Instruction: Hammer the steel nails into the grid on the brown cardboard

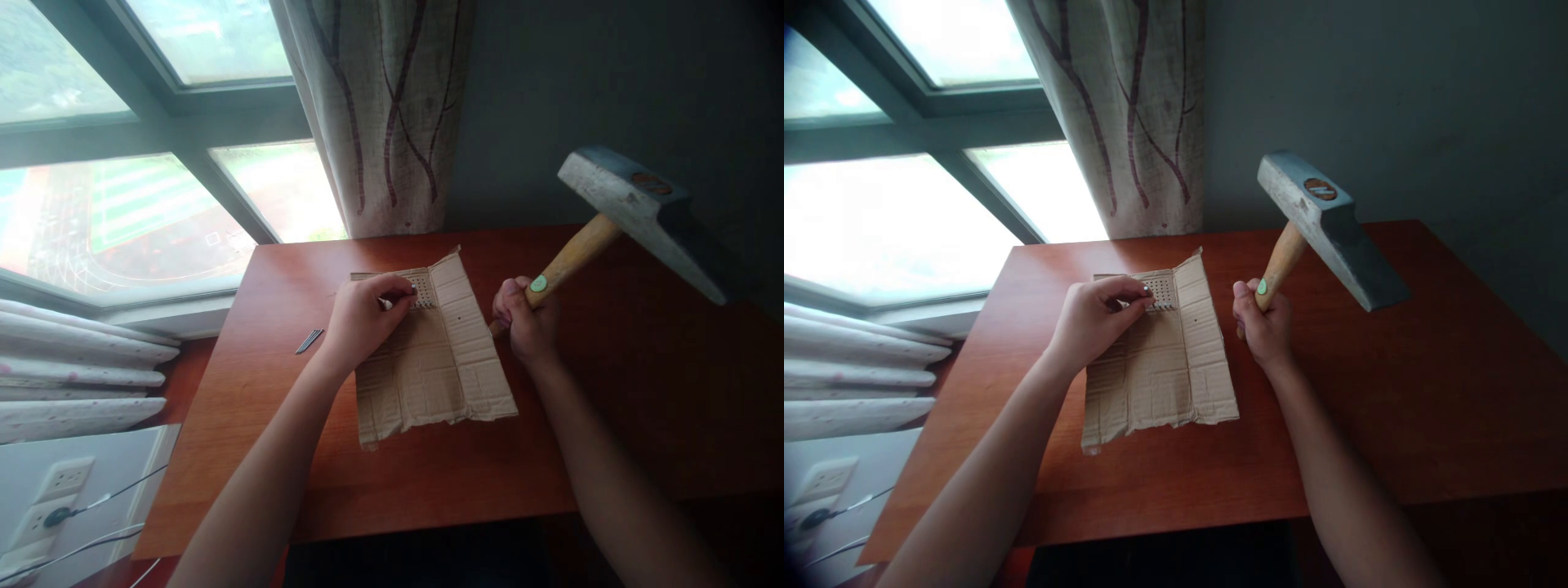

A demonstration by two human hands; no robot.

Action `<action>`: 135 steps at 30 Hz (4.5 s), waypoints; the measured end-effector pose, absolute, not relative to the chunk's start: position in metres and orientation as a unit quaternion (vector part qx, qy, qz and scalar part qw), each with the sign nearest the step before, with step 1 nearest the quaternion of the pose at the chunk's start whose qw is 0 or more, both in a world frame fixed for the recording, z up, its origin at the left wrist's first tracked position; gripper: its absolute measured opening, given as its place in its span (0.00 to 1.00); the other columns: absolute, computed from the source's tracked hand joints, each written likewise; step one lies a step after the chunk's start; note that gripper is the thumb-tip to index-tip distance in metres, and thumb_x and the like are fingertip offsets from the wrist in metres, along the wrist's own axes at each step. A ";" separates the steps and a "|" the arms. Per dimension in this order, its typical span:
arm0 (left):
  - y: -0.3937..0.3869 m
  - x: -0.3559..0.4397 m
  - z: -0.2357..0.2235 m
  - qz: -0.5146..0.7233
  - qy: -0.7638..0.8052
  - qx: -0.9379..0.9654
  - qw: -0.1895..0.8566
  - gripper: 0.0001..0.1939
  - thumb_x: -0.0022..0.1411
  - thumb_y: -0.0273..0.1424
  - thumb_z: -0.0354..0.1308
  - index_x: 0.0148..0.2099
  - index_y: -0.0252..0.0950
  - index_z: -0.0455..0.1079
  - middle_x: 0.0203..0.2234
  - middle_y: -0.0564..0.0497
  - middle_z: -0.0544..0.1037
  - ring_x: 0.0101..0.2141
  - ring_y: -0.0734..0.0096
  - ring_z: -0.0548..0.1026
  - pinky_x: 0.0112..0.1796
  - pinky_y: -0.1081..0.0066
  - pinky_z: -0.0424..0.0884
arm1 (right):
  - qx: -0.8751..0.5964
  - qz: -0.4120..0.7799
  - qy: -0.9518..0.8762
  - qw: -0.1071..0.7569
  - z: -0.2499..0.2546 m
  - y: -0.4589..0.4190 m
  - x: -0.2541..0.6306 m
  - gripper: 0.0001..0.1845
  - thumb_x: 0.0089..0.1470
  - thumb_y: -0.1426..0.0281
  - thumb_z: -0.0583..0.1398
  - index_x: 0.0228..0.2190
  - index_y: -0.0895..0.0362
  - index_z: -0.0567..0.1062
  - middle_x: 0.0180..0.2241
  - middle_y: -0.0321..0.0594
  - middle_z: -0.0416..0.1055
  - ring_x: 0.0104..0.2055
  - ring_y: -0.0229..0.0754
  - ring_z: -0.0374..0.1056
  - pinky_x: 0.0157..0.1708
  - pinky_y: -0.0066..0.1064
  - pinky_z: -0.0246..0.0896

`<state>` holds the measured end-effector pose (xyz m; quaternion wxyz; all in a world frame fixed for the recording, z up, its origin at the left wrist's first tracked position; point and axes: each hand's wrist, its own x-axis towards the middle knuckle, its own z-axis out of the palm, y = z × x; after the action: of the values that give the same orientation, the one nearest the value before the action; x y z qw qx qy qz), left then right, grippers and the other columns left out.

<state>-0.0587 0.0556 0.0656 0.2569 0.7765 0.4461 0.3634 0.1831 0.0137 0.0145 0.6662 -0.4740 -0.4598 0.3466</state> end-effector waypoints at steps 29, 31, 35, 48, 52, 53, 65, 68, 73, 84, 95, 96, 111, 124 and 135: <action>0.056 -0.058 0.066 0.361 0.448 0.777 0.254 0.05 0.59 0.28 0.63 0.38 0.38 0.80 0.29 0.53 0.84 0.30 0.70 0.81 0.33 0.71 0.74 | -0.483 0.337 -0.469 0.658 0.014 0.014 0.183 0.31 0.57 0.49 0.64 0.18 0.53 0.57 0.14 0.28 0.52 0.16 0.31 0.50 0.13 0.24 0.45; 0.055 -0.058 0.066 0.357 0.448 0.779 0.255 0.05 0.59 0.27 0.63 0.39 0.38 0.80 0.30 0.53 0.84 0.31 0.70 0.81 0.34 0.71 0.74 | -0.480 0.338 -0.471 0.659 0.015 0.014 0.183 0.31 0.58 0.50 0.64 0.18 0.53 0.57 0.15 0.28 0.52 0.16 0.30 0.50 0.13 0.24 0.45; 0.054 -0.057 0.067 0.347 0.451 0.781 0.256 0.05 0.59 0.27 0.63 0.38 0.38 0.80 0.31 0.53 0.85 0.31 0.70 0.81 0.35 0.71 0.74 | -0.481 0.342 -0.470 0.657 0.016 0.013 0.183 0.30 0.59 0.51 0.64 0.18 0.53 0.57 0.15 0.29 0.53 0.16 0.31 0.50 0.13 0.25 0.45; 0.053 -0.056 0.070 0.329 0.459 0.783 0.260 0.04 0.60 0.28 0.63 0.37 0.38 0.79 0.31 0.53 0.84 0.29 0.72 0.78 0.34 0.70 0.71 | -0.559 0.274 -0.557 0.549 0.038 0.000 0.206 0.22 0.59 0.49 0.63 0.29 0.52 0.65 0.19 0.28 0.61 0.18 0.33 0.56 0.18 0.27 0.50; 0.053 -0.055 0.070 0.334 0.453 0.785 0.260 0.04 0.60 0.27 0.63 0.36 0.38 0.79 0.30 0.55 0.84 0.28 0.73 0.77 0.33 0.71 0.70 | -0.614 0.218 -0.660 0.375 0.077 -0.012 0.222 0.23 0.62 0.49 0.59 0.26 0.53 0.68 0.19 0.32 0.65 0.19 0.35 0.62 0.23 0.30 0.55; 0.053 -0.055 0.069 0.336 0.452 0.785 0.260 0.04 0.60 0.27 0.63 0.36 0.38 0.79 0.30 0.55 0.84 0.27 0.73 0.77 0.32 0.71 0.70 | -0.619 0.201 -0.684 0.331 0.088 -0.015 0.225 0.24 0.63 0.49 0.58 0.25 0.53 0.68 0.18 0.32 0.65 0.19 0.35 0.61 0.23 0.30 0.54; 0.053 -0.056 0.071 0.328 0.453 0.790 0.251 0.04 0.61 0.27 0.63 0.36 0.39 0.80 0.29 0.54 0.84 0.27 0.72 0.76 0.31 0.71 0.68 | -0.595 0.090 -0.794 0.079 0.156 -0.026 0.236 0.30 0.64 0.42 0.50 0.27 0.53 0.70 0.18 0.32 0.63 0.21 0.39 0.61 0.26 0.33 0.48; 0.053 -0.056 0.070 0.325 0.452 0.793 0.250 0.05 0.61 0.27 0.63 0.36 0.39 0.80 0.29 0.55 0.84 0.27 0.72 0.76 0.30 0.71 0.68 | -0.592 0.093 -0.798 0.066 0.156 -0.023 0.233 0.30 0.64 0.42 0.50 0.26 0.53 0.68 0.20 0.34 0.65 0.22 0.40 0.63 0.26 0.34 0.48; 0.055 -0.056 0.069 0.326 0.454 0.791 0.246 0.04 0.60 0.28 0.63 0.35 0.40 0.80 0.30 0.55 0.84 0.28 0.71 0.77 0.32 0.70 0.69 | -0.586 0.082 -0.800 0.095 0.153 -0.021 0.233 0.30 0.63 0.41 0.51 0.25 0.52 0.66 0.18 0.34 0.64 0.20 0.40 0.61 0.25 0.33 0.46; 0.055 -0.056 0.068 0.318 0.458 0.796 0.237 0.05 0.60 0.27 0.63 0.36 0.40 0.81 0.29 0.55 0.84 0.28 0.70 0.77 0.32 0.70 0.69 | -0.589 0.097 -0.792 0.124 0.144 -0.021 0.234 0.30 0.62 0.41 0.52 0.24 0.52 0.67 0.18 0.35 0.64 0.19 0.40 0.60 0.24 0.34 0.45; 0.054 -0.056 0.070 0.292 0.453 0.809 0.235 0.05 0.61 0.27 0.62 0.36 0.40 0.80 0.29 0.54 0.83 0.26 0.72 0.75 0.30 0.71 0.68 | -0.594 0.112 -0.787 0.125 0.138 -0.024 0.234 0.31 0.62 0.40 0.51 0.23 0.52 0.68 0.17 0.34 0.62 0.18 0.38 0.58 0.23 0.33 0.45; 0.053 -0.056 0.071 0.289 0.452 0.813 0.227 0.06 0.61 0.27 0.62 0.37 0.40 0.80 0.30 0.54 0.83 0.26 0.72 0.75 0.31 0.71 0.68 | -0.594 0.110 -0.787 0.124 0.138 -0.024 0.235 0.31 0.62 0.40 0.52 0.24 0.52 0.68 0.17 0.34 0.62 0.18 0.38 0.58 0.23 0.33 0.45; 0.004 -0.075 0.075 0.217 0.393 0.890 0.079 0.12 0.69 0.35 0.56 0.52 0.44 0.76 0.56 0.48 0.78 0.54 0.50 0.73 0.50 0.50 0.70 | -0.613 0.099 -0.778 0.091 0.144 -0.031 0.236 0.28 0.64 0.43 0.52 0.25 0.52 0.67 0.18 0.32 0.62 0.20 0.39 0.60 0.25 0.33 0.47; 0.003 -0.077 0.065 0.231 0.393 0.887 0.077 0.14 0.71 0.37 0.55 0.52 0.46 0.78 0.57 0.49 0.77 0.55 0.50 0.72 0.51 0.51 0.67 | -0.610 0.089 -0.780 0.106 0.142 -0.043 0.231 0.27 0.65 0.46 0.53 0.25 0.53 0.67 0.18 0.32 0.62 0.19 0.39 0.61 0.24 0.33 0.49; 0.003 -0.076 0.065 0.228 0.394 0.887 0.077 0.14 0.71 0.37 0.54 0.53 0.45 0.78 0.57 0.50 0.77 0.55 0.51 0.72 0.50 0.51 0.67 | -0.599 0.104 -0.788 0.102 0.131 -0.036 0.229 0.25 0.64 0.45 0.54 0.27 0.52 0.68 0.20 0.32 0.64 0.20 0.38 0.61 0.25 0.33 0.49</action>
<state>-0.0764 0.0034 0.0647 0.0771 0.8871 0.3935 0.2284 0.2295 -0.0358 0.1309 0.1018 -0.5988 -0.7875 0.1043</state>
